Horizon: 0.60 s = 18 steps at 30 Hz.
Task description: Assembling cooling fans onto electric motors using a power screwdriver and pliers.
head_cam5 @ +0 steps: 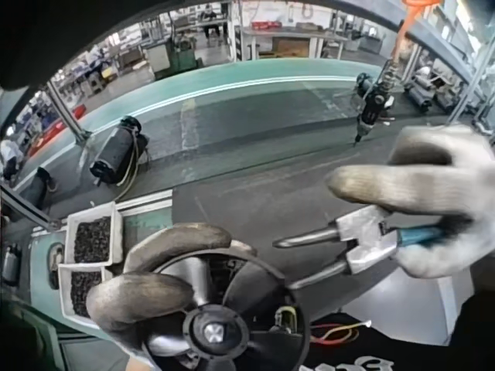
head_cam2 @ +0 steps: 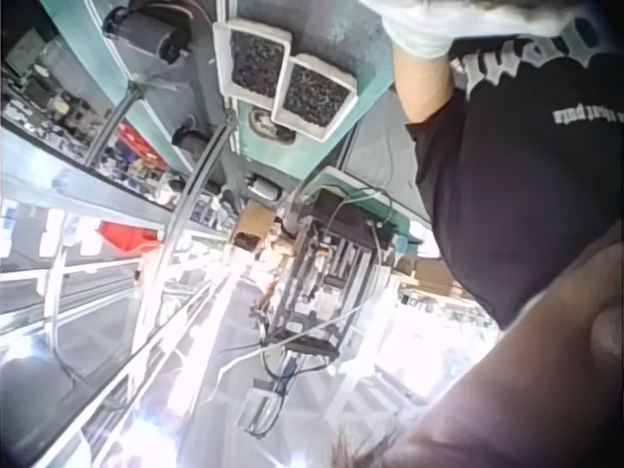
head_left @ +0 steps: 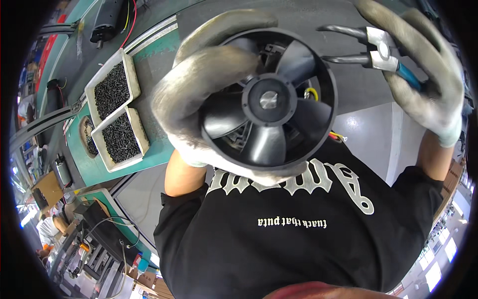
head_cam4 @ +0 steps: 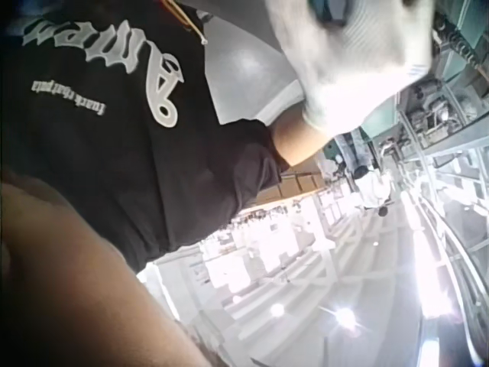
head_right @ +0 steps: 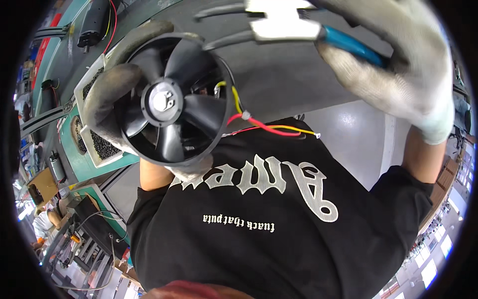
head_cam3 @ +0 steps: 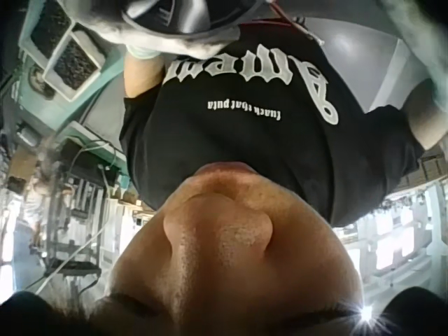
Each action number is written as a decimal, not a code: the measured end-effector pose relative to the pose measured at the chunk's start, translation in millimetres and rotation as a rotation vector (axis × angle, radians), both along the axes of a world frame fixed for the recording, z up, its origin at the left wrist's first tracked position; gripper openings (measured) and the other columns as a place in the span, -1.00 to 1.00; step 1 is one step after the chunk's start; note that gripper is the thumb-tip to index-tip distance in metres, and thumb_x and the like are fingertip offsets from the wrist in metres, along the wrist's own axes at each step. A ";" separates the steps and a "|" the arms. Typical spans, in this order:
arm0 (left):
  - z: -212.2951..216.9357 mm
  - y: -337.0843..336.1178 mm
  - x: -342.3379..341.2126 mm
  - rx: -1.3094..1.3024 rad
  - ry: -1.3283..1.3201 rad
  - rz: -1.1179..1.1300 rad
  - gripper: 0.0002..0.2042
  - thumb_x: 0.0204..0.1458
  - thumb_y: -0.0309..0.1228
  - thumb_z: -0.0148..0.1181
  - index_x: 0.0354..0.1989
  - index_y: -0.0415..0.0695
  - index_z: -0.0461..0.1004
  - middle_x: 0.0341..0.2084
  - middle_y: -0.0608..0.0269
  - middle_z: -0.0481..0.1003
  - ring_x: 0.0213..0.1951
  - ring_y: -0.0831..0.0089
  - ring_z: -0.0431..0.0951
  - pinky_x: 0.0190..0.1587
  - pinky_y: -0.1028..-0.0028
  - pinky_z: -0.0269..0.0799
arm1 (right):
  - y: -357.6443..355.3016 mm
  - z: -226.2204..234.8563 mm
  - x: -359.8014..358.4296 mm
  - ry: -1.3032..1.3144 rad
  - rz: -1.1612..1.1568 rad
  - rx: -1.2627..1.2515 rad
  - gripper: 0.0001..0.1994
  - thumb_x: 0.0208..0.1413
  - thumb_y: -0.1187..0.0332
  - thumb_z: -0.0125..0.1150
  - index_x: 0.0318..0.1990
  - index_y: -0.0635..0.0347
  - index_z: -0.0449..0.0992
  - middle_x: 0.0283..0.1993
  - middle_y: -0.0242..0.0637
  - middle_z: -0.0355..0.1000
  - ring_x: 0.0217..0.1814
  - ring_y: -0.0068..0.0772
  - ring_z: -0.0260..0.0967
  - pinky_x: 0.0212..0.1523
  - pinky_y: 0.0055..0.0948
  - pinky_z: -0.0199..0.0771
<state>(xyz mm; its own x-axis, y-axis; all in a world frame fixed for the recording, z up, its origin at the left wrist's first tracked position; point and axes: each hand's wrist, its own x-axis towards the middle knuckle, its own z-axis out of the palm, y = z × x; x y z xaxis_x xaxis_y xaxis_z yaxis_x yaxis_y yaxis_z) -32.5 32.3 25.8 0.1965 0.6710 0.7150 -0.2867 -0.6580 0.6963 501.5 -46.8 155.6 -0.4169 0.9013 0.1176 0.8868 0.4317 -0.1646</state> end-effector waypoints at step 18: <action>-7.9 -76.9 72.6 -0.322 0.660 0.166 -0.24 -0.39 -0.24 0.48 0.10 -0.22 0.35 -0.01 -0.15 0.36 -0.02 -0.01 0.47 0.00 0.15 0.45 | -98.9 -214.4 -332.4 1.239 -0.808 -1.103 -0.25 -0.09 -0.02 0.38 0.20 0.28 0.32 0.09 -0.09 0.33 0.09 -0.13 0.32 0.10 -0.23 0.36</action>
<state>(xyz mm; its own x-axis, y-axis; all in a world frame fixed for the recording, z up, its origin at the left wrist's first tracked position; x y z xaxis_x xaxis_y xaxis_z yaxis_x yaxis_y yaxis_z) 40.1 -44.6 17.9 0.3944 0.8850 0.2472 0.3419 -0.3911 0.8545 169.1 -145.7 -58.8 -0.0409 0.6848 -0.7276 -0.0373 -0.7287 -0.6838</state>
